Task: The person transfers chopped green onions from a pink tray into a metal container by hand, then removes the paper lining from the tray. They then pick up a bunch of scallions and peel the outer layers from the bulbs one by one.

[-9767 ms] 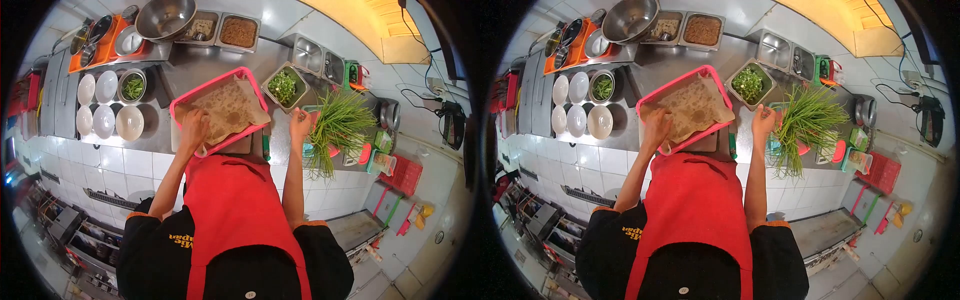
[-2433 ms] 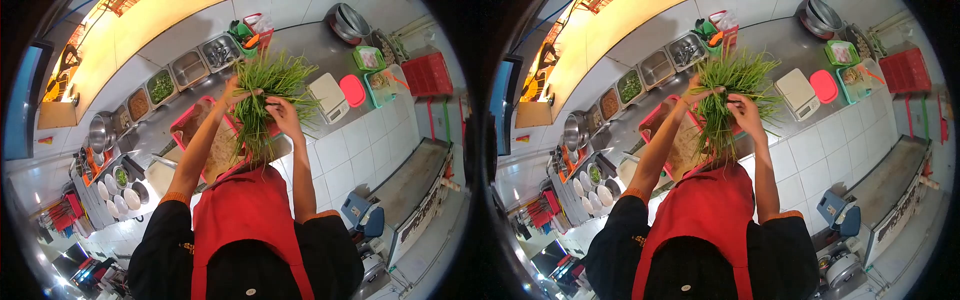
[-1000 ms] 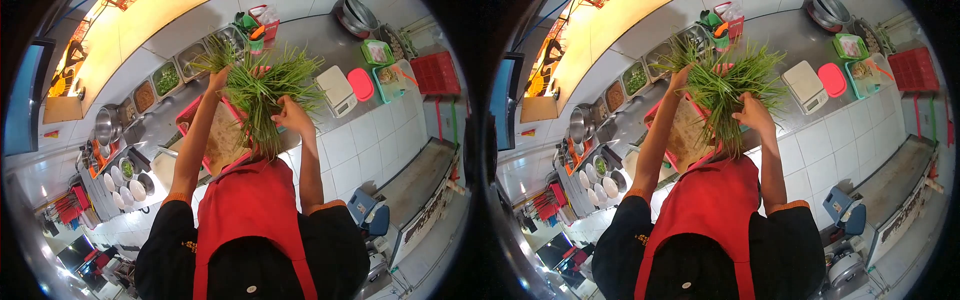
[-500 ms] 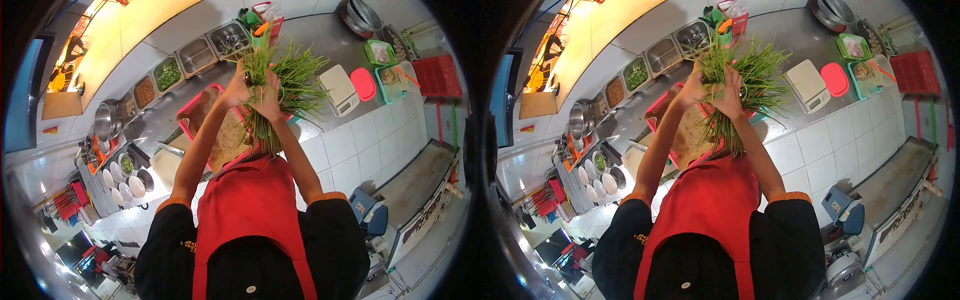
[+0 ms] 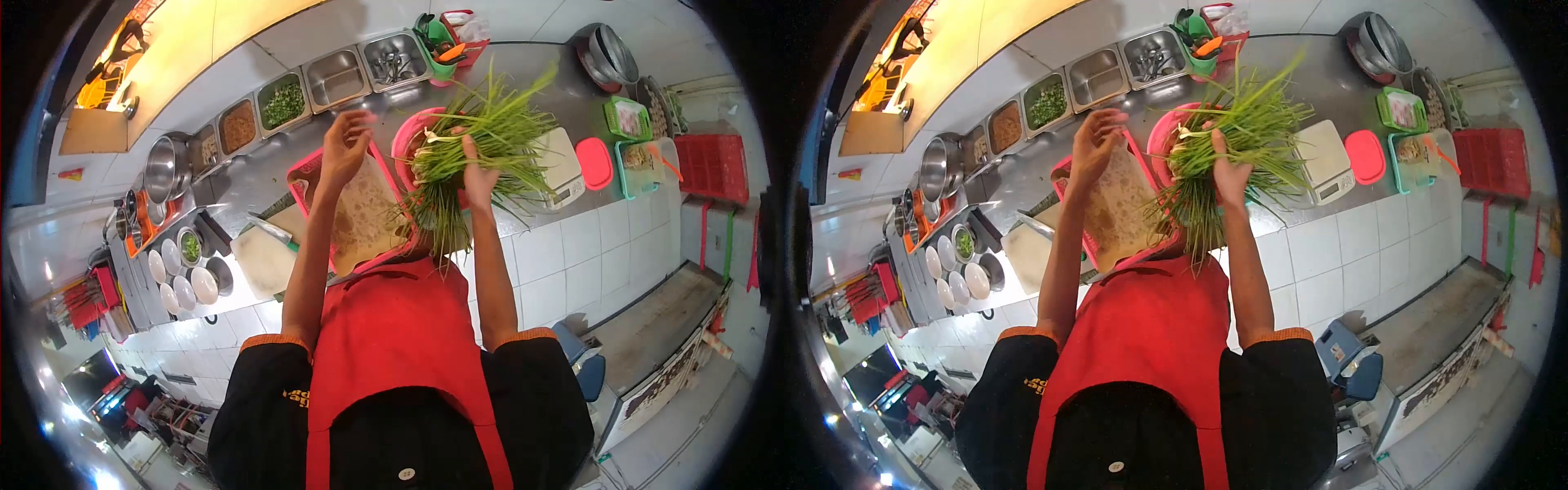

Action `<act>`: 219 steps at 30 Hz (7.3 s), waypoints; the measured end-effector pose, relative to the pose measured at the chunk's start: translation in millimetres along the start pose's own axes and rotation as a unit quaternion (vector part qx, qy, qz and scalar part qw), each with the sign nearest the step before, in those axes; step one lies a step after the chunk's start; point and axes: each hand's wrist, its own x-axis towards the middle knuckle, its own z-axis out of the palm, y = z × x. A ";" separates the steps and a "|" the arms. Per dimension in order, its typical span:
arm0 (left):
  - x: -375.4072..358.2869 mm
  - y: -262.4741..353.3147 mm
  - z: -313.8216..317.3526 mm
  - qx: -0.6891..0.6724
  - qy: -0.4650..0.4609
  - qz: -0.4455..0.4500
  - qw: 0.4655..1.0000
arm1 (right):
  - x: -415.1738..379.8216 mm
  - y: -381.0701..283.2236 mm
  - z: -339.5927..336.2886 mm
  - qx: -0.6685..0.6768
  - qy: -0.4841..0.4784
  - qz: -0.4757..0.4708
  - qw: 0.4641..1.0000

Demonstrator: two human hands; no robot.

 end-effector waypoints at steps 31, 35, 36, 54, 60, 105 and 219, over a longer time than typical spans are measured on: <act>51.8 54.8 61.4 0.112 -0.317 0.023 0.942 | 23.4 -101.6 -38.2 -0.108 -0.060 0.129 0.984; 60.9 53.4 46.0 -0.030 -0.328 0.002 0.944 | 13.2 -63.0 -53.8 -0.215 -0.020 0.085 0.973; 59.1 53.9 41.7 -0.028 -0.329 0.002 0.944 | 6.4 -63.0 -51.5 -0.256 -0.009 0.079 0.963; -23.5 32.6 -56.3 -0.594 -0.106 -0.043 0.796 | -30.1 -143.2 -9.5 -0.056 -0.150 0.027 0.987; -75.3 3.5 -107.1 -0.547 -0.014 -0.005 0.837 | -62.8 -44.5 65.5 -0.204 -0.384 -0.046 0.899; -338.0 -128.7 -307.5 0.284 0.181 -0.158 0.928 | -142.0 139.8 264.0 -0.478 -0.402 -0.119 0.771; -305.3 -5.0 -312.7 -0.252 0.266 0.007 0.930 | -316.8 -11.1 344.6 0.063 -0.439 0.331 0.833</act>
